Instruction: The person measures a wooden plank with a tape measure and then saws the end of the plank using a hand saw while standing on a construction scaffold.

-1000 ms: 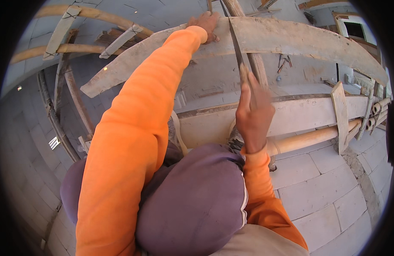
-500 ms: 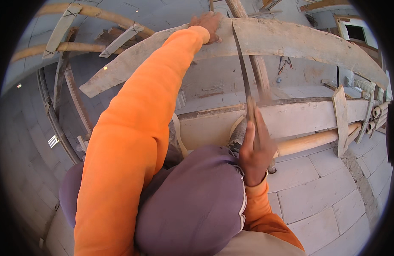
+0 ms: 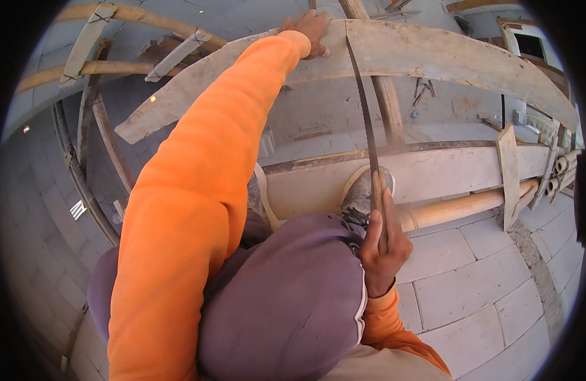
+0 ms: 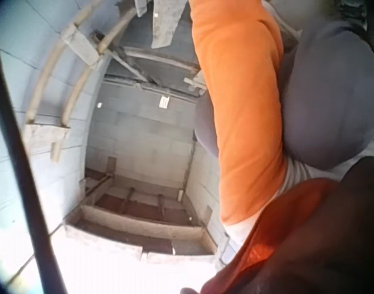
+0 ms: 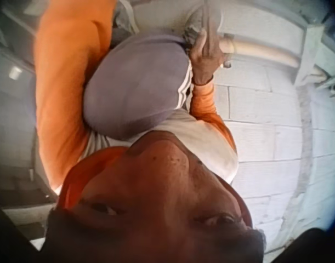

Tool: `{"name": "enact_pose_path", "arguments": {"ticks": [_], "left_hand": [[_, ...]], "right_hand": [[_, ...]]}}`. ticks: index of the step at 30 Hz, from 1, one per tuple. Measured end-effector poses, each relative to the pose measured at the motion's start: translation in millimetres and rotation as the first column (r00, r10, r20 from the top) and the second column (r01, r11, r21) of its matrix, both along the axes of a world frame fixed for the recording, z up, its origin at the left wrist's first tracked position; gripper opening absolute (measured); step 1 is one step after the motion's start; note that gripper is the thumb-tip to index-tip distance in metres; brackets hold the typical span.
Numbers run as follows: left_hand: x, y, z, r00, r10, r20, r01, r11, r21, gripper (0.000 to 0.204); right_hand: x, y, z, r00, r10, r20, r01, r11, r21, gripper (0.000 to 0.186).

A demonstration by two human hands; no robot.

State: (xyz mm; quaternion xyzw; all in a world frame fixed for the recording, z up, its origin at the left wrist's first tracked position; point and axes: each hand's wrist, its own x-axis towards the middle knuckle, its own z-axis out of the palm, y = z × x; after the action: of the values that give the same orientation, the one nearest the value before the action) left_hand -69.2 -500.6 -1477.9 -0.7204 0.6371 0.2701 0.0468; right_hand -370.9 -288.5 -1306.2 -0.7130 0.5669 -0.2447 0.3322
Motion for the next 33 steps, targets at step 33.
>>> {"name": "enact_pose_path", "arguments": {"ticks": [33], "left_hand": [[-40,-10,13,0.999,-0.025,0.043,0.028,0.996,-0.08,0.057]], "right_hand": [[55,-109,-60,0.998,-0.041,-0.054,0.034,0.992,-0.123,0.036]]}}
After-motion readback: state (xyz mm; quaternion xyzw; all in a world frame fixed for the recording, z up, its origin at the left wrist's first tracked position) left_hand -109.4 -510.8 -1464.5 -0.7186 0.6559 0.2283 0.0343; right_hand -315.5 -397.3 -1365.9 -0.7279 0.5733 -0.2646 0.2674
